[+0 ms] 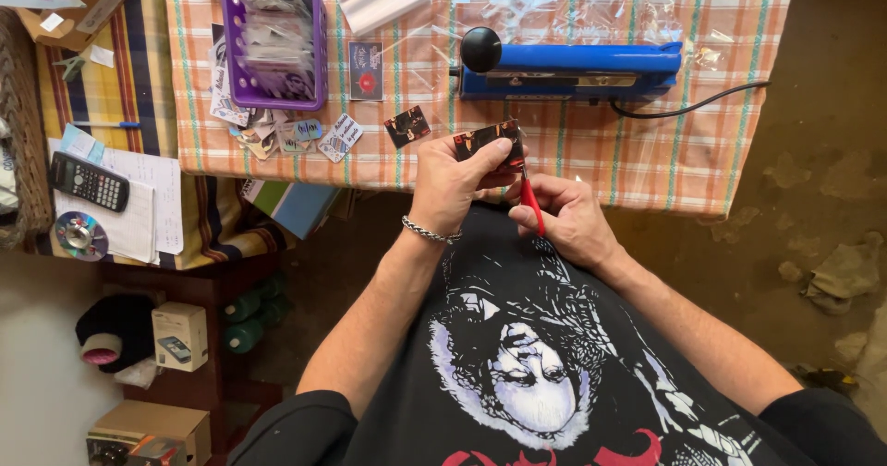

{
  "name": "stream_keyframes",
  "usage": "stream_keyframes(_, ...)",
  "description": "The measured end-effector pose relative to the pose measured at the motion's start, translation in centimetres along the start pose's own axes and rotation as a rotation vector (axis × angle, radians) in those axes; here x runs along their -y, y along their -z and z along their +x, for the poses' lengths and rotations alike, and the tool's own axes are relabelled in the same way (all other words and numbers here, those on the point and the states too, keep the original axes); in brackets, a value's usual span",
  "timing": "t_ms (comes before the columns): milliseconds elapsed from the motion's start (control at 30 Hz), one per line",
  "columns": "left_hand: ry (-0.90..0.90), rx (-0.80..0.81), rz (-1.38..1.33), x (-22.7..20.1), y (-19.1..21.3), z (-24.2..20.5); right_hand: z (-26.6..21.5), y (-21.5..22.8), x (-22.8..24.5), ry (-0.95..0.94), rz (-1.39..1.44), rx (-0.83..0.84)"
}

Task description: The person prepares stickers by placing them into small plastic bags, using a heat sealer to close the bags, and cutting the excess plastic with shears.

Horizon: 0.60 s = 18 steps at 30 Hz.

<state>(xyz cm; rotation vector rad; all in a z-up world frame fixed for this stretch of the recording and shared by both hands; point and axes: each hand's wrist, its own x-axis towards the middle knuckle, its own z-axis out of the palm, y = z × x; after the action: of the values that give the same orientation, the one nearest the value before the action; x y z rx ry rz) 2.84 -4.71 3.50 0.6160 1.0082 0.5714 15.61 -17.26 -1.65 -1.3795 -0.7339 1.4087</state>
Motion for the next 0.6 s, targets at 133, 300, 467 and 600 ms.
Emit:
stream_keyframes(133,0.013,0.003,0.001,-0.22,0.01,0.12,0.13,0.29,-0.41,0.007,0.013,0.006)
stream_keyframes(300,0.026,0.004,-0.004,-0.18,-0.06,0.29,0.23,0.44,-0.38,0.019,0.023,0.01)
stream_keyframes(467,0.023,-0.002,-0.02,-0.1,-0.47,0.14,0.62,0.44,0.27,0.04,0.026,0.025)
stream_keyframes(600,0.025,0.008,-0.002,-0.08,-0.35,0.2,0.82,0.9,-0.41,0.058,0.041,0.044)
